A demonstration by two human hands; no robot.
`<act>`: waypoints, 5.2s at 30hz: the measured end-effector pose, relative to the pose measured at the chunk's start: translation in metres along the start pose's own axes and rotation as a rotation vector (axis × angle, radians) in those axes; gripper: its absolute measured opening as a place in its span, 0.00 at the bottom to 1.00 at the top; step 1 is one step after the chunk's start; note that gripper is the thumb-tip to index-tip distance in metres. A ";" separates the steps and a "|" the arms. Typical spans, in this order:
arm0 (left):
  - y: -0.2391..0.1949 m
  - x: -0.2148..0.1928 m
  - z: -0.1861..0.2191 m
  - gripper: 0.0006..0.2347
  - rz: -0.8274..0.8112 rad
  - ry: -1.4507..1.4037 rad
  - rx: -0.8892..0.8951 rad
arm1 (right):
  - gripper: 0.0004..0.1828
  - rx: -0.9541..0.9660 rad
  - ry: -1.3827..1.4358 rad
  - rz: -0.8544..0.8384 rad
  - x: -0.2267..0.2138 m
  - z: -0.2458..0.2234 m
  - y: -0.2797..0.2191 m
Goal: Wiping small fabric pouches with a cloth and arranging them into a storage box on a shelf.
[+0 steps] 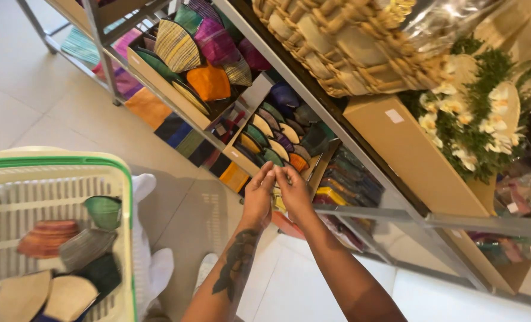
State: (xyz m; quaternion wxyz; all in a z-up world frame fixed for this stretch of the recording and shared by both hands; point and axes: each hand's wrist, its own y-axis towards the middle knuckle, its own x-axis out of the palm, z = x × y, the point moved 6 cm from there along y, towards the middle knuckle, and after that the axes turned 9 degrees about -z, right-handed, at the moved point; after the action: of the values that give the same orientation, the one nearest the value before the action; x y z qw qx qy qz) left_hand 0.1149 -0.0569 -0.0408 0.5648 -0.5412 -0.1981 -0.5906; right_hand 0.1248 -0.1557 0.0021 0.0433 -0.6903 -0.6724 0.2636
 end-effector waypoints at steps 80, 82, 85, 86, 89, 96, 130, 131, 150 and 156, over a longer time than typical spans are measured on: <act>-0.253 -0.045 0.203 0.17 0.166 0.100 0.271 | 0.17 -0.510 -0.421 -0.119 0.123 -0.159 -0.165; -0.256 -0.046 0.212 0.17 0.157 0.107 0.297 | 0.17 -0.524 -0.406 -0.063 0.136 -0.185 -0.184; -0.251 -0.054 0.208 0.20 0.146 0.069 0.305 | 0.19 -0.474 -0.206 -0.331 0.175 -0.205 -0.215; -0.252 -0.053 0.213 0.20 0.104 0.053 0.355 | 0.19 -0.720 -0.364 -0.289 0.180 -0.214 -0.229; -0.272 -0.037 0.244 0.23 0.138 0.063 0.397 | 0.18 -0.814 -0.475 -0.206 0.174 -0.195 -0.222; -0.289 -0.035 0.257 0.24 0.006 0.066 0.209 | 0.21 -0.035 0.627 -0.536 0.218 -0.121 -0.180; -0.337 -0.015 0.290 0.18 -0.101 -0.096 0.204 | 0.18 -0.747 -0.244 -0.467 0.243 -0.285 -0.276; -0.335 -0.025 0.289 0.19 -0.091 -0.150 0.209 | 0.18 -0.720 -0.252 -0.410 0.239 -0.281 -0.269; -0.340 -0.030 0.315 0.25 -0.083 -0.212 0.326 | 0.19 -0.619 -0.321 -0.658 0.264 -0.242 -0.311; -0.332 -0.080 0.297 0.19 -0.003 -0.131 0.300 | 0.18 -0.488 -0.234 -0.530 0.252 -0.225 -0.272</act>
State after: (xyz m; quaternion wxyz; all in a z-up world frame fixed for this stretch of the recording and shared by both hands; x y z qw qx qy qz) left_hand -0.0724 0.3241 0.1149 0.6243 -0.4877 -0.3213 -0.5188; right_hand -0.0371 0.1757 0.2305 -0.1328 -0.4475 -0.8711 0.1525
